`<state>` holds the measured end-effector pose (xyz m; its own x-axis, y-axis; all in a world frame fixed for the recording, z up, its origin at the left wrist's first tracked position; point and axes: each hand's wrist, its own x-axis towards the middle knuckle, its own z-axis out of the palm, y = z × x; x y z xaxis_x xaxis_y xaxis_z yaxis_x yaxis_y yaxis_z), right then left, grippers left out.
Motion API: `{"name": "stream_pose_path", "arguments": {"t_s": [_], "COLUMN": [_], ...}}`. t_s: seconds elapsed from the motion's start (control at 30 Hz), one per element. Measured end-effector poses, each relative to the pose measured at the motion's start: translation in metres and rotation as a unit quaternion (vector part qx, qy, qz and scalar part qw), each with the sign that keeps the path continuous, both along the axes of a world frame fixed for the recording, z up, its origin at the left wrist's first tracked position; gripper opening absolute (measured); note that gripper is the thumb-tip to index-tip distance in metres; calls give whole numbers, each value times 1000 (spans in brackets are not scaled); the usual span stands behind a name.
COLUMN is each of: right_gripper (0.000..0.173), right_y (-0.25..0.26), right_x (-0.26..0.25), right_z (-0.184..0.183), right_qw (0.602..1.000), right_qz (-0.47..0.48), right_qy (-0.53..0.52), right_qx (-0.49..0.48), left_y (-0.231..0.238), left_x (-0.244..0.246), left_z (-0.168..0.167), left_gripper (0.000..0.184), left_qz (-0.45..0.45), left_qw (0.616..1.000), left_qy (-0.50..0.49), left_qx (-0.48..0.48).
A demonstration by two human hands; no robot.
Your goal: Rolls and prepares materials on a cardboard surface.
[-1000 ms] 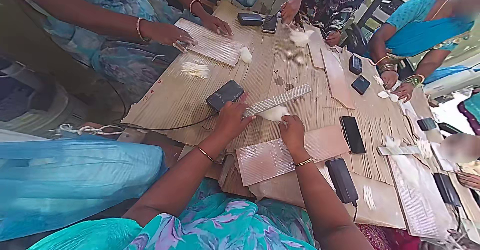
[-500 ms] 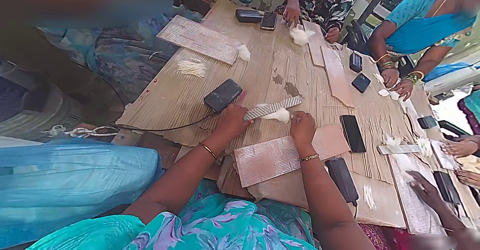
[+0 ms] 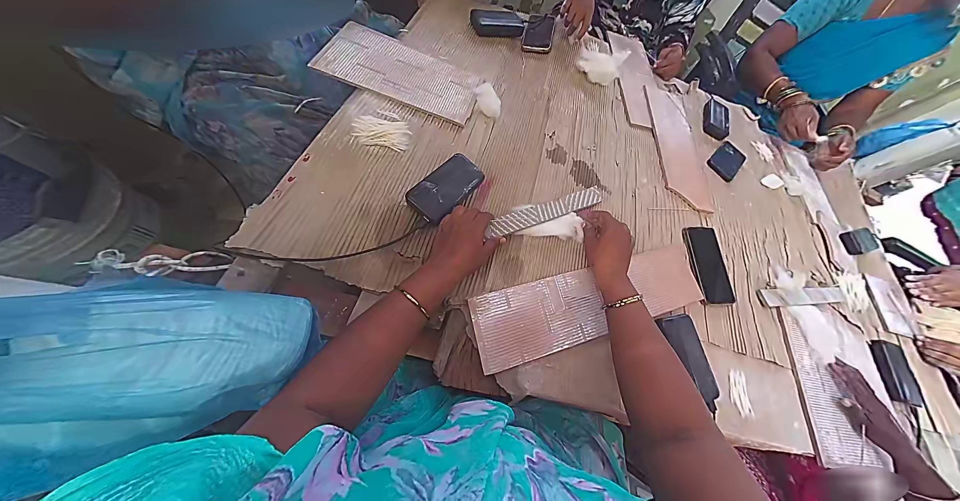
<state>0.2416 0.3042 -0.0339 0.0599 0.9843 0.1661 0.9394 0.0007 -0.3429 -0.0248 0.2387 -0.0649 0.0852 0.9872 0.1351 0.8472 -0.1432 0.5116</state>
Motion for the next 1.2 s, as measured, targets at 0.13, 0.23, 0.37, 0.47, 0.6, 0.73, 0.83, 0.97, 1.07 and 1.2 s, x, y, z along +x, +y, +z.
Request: {"name": "stream_pose_path", "arguments": {"t_s": [0.13, 0.23, 0.37, 0.47, 0.6, 0.73, 0.83, 0.97, 1.07, 1.2], "right_gripper": [21, 19, 30, 32, 22, 24, 25, 15, 17, 24], "right_y": [-2, -10, -14, -10, -4, -6, -14, -39, -75, -125], "right_x": [13, 20, 19, 14, 26, 42, 52, 40, 20, -4], "right_z": [-1, -2, -4, 0, 2, 10, 20, 44, 56, 52], "right_qw": [995, 972, 975, 994, 994, 983, 958, 785, 696, 641], "right_qz": [30, 138, 172, 102, 10, -57, -90, -121, -94, -46], "right_qy": [6, 19, 7, 9, 88, 148, 255, 607, 710, 753], "right_qx": [94, 191, 138, 30, 68, 92, 95, 26, -50, -145], "left_y": [1, 2, -6, -13, -17, -18, -20, -28, -42, -67], "left_x": [1, 0, 2, 5, 4, 4, 4, 7, 18, 30], "left_z": [1, 1, 3, 2, -2, -1, 2, 8, 24, 37], "left_gripper": [44, 45, 43, 39, 35, 33, 33, 34, 35, 38], "left_qz": [9, 5, 4, 2, -9, -12, -12, -11, 3, 17], "left_qw": [1000, 1000, 1000, 999, 998, 998, 998, 999, 994, 954], "left_qy": [0, -4, -3, 5, 22, 37, 38, -5, -109, -299], "left_qx": [-1, 0, 23, 51, 51, 51, 39, 43, 26, -3]}}
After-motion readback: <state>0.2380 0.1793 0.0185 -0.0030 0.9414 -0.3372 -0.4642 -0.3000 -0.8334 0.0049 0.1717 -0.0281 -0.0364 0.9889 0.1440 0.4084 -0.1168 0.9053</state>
